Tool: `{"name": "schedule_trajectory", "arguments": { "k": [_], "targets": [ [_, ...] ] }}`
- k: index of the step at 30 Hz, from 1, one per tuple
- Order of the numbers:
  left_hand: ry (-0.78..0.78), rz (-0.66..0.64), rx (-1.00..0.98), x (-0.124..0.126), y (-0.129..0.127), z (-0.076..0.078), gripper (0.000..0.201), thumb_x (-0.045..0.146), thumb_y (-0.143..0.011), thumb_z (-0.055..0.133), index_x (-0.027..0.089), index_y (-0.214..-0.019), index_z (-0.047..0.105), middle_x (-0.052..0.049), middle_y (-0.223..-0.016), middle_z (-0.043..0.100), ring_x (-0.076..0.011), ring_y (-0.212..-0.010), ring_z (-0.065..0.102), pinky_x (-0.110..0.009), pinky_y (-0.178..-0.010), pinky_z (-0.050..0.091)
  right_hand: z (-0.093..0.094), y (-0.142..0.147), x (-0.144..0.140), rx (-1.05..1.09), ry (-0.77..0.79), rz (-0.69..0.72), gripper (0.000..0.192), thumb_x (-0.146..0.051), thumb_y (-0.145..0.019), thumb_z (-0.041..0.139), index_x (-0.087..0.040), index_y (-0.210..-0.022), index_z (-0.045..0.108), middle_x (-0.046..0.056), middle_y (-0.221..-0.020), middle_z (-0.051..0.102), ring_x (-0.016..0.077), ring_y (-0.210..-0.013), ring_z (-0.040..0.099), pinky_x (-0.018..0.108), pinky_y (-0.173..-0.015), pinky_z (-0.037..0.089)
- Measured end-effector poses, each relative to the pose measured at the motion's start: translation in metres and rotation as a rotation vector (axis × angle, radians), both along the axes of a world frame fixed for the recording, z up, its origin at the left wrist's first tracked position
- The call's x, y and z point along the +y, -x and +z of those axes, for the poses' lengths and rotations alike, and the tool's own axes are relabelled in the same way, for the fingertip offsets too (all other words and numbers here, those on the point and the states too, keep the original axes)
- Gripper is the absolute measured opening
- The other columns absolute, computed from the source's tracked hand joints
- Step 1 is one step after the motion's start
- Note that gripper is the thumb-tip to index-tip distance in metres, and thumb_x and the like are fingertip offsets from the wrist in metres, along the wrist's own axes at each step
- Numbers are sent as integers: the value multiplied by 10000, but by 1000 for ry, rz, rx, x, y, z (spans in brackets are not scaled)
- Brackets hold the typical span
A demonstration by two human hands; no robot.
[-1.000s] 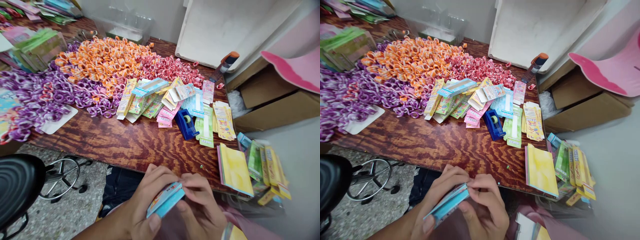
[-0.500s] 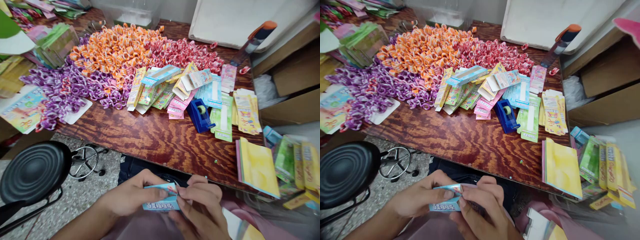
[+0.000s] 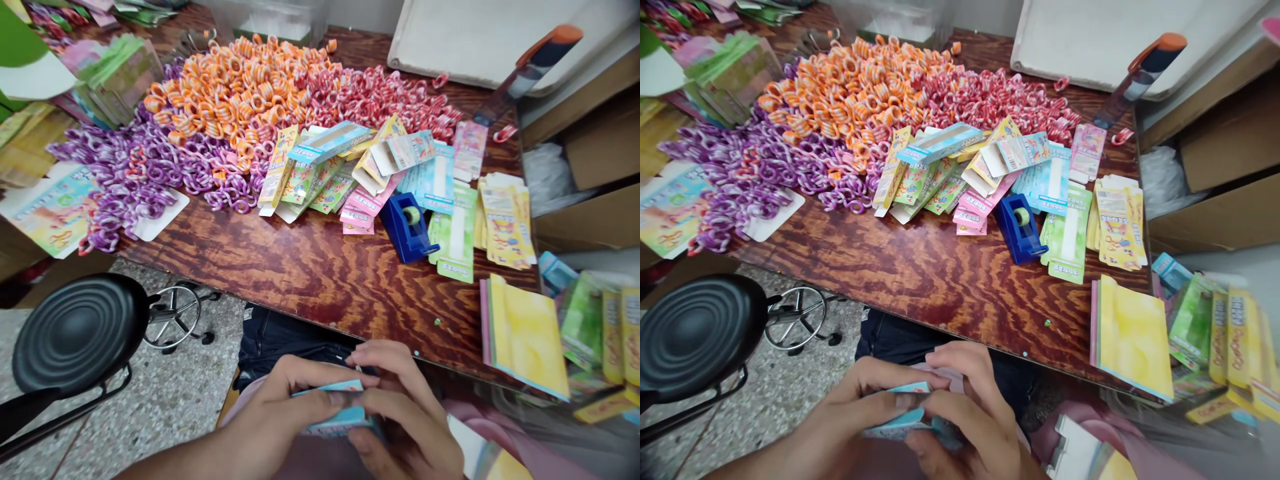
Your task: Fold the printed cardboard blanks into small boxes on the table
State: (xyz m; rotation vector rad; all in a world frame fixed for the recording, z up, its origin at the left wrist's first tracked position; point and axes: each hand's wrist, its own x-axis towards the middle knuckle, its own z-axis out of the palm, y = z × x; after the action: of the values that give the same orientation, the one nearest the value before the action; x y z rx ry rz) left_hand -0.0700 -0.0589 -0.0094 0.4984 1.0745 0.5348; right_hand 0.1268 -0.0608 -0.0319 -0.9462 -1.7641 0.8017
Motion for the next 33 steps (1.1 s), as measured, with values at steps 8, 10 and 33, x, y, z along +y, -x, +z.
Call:
{"name": "schedule_trajectory", "arguments": {
  "k": [8, 10, 33],
  "targets": [
    [-250, 182, -365, -5, -26, -20, 357, 423, -976, 630, 208, -1244, 726, -76, -1141, 741, -209, -1015, 665, -284, -908, 490, 3, 4, 6, 96, -160, -315, 395, -18, -917, 595, -238, -1245, 579, 51, -965, 695, 217, -925, 676, 433, -805, 627],
    [-292, 176, -339, -3, -33, -23, 375, 460, -993, 585, 190, -1211, 727, -75, -1111, 720, -211, -1011, 646, -288, -906, 489, 2, 5, 3, 37, -221, -379, 498, 5, -898, 571, -241, -1331, 573, 63, -997, 672, 224, -946, 668, 438, -798, 629],
    [-1210, -513, 87, 44, -29, -7, 591, 351, -883, 689, 117, -1404, 540, -164, -1193, 649, -280, -1090, 622, -407, -995, 518, 8, -10, -6, -20, -71, -470, 158, -71, -950, 650, -201, -1040, 644, 90, -1170, 636, 200, -1035, 665, 358, -842, 565]
  ]
}}
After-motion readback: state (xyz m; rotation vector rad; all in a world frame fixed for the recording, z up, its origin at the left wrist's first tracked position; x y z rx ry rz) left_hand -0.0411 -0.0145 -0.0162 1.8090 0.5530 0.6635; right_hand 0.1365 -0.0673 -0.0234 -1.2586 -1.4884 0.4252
